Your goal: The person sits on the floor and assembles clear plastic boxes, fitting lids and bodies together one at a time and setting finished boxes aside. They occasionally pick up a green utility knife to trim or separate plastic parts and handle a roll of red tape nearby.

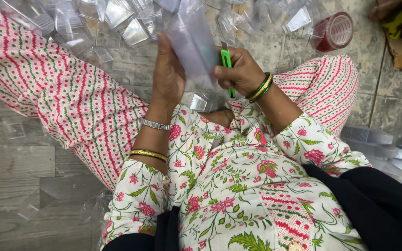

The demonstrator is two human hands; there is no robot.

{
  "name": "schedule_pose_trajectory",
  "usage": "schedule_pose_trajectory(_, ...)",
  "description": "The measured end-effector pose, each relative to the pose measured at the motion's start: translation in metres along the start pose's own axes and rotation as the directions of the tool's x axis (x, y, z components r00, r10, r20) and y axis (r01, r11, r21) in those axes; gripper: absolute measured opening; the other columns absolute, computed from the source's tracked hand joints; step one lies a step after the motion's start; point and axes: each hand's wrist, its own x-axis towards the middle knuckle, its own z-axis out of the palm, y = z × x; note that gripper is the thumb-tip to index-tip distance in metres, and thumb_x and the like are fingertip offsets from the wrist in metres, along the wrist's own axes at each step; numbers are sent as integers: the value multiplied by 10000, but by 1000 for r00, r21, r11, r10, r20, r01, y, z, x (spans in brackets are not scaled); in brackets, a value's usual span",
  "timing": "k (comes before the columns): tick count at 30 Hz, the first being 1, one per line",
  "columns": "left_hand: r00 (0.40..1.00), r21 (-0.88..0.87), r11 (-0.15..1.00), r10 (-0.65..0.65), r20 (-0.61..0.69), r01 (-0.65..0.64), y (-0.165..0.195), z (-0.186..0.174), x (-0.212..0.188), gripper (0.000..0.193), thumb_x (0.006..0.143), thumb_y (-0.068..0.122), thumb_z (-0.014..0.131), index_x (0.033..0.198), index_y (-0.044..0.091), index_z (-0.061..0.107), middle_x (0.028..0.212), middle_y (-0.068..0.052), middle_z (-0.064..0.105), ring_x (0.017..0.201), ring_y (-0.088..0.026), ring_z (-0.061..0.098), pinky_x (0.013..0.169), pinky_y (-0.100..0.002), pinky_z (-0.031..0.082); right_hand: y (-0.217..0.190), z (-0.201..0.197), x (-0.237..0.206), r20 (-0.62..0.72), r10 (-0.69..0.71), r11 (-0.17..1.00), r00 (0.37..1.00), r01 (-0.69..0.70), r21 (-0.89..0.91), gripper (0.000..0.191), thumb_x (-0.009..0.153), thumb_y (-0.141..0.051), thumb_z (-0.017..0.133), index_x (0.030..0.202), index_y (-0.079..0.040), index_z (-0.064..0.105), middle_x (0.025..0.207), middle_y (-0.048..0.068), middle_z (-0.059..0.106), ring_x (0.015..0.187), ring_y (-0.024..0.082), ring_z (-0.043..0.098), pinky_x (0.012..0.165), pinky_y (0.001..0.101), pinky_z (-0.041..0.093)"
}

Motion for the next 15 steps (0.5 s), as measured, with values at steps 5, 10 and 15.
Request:
schedule_pose_trajectory(5,981,-47,983,-175,88,179,3,14,-3,991,839,825,511,1362,-17,549,1247,-175,679,1104,-275,705,988,-435,596,10,2,3,15,19,1000,1000,-19,-2,224,946,-5,759,1150,-7,668,777,41,671,505,99,513,478,253,401)
schedule_pose_trajectory(10,990,23,990,-142,1,142,2,11,-4,1010,886,817,508,1386,-59,545,1231,-213,684,1088,-291,709,986,-451,614,17,-1,11,-194,-105,961,975,49,-274,202,971,-56,761,1142,38,710,835,74,720,497,91,525,456,252,413)
schedule_pose_trajectory(15,999,2,999,-51,13,51,-1,-4,-1,971,930,820,362,1448,6,470,1281,-188,640,1108,-295,663,990,-453,568,38,-34,28,-357,-162,917,920,7,-399,351,1077,-254,662,1274,34,694,909,119,759,559,103,564,495,235,445)
